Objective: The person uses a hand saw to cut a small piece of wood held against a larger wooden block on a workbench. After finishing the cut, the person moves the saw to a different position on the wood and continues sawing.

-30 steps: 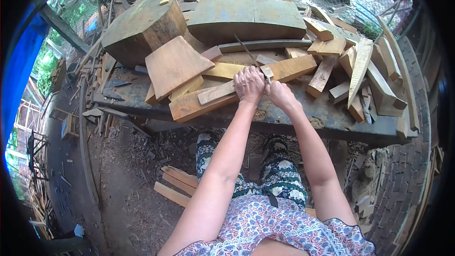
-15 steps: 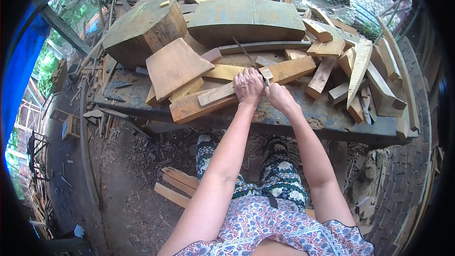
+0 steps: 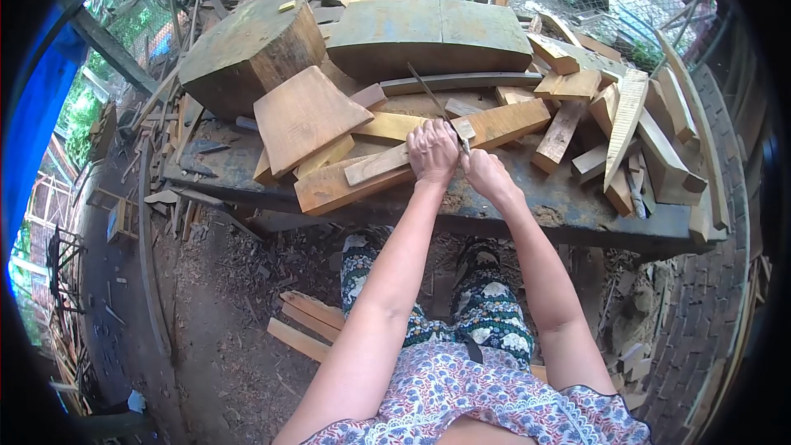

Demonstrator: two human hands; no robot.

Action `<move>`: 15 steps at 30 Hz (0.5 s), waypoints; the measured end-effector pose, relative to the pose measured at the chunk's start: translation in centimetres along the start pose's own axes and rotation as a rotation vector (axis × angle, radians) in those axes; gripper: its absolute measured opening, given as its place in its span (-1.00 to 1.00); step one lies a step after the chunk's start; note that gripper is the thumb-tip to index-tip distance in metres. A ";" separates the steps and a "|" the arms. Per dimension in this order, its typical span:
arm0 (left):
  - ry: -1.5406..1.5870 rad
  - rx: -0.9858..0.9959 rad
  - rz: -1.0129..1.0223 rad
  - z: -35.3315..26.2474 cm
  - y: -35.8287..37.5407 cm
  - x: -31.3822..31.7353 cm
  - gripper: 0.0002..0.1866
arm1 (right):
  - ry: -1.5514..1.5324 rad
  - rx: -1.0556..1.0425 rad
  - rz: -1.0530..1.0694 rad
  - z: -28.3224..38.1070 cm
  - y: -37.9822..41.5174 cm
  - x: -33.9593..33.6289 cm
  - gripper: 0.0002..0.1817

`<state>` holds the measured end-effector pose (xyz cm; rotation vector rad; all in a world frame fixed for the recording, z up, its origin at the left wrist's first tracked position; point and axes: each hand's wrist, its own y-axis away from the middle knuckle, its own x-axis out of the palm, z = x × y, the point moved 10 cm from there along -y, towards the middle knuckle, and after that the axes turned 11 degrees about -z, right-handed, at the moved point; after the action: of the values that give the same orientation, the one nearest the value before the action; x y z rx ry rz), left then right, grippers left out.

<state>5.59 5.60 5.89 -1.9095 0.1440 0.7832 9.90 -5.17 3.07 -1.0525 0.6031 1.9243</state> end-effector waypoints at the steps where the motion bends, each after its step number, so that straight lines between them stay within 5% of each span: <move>1: 0.017 0.002 -0.010 -0.1 -0.1 -0.3 -0.78 | -0.009 0.010 -0.010 0.0 0.3 -0.3 -0.55; 15: 0.015 0.011 -0.026 -0.1 -0.1 -0.2 -0.79 | -0.036 0.001 -0.041 -0.5 -0.6 0.5 -0.56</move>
<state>5.48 5.51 6.12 -1.9041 0.1320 0.7490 10.45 -4.96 2.35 -1.0200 0.5580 1.9036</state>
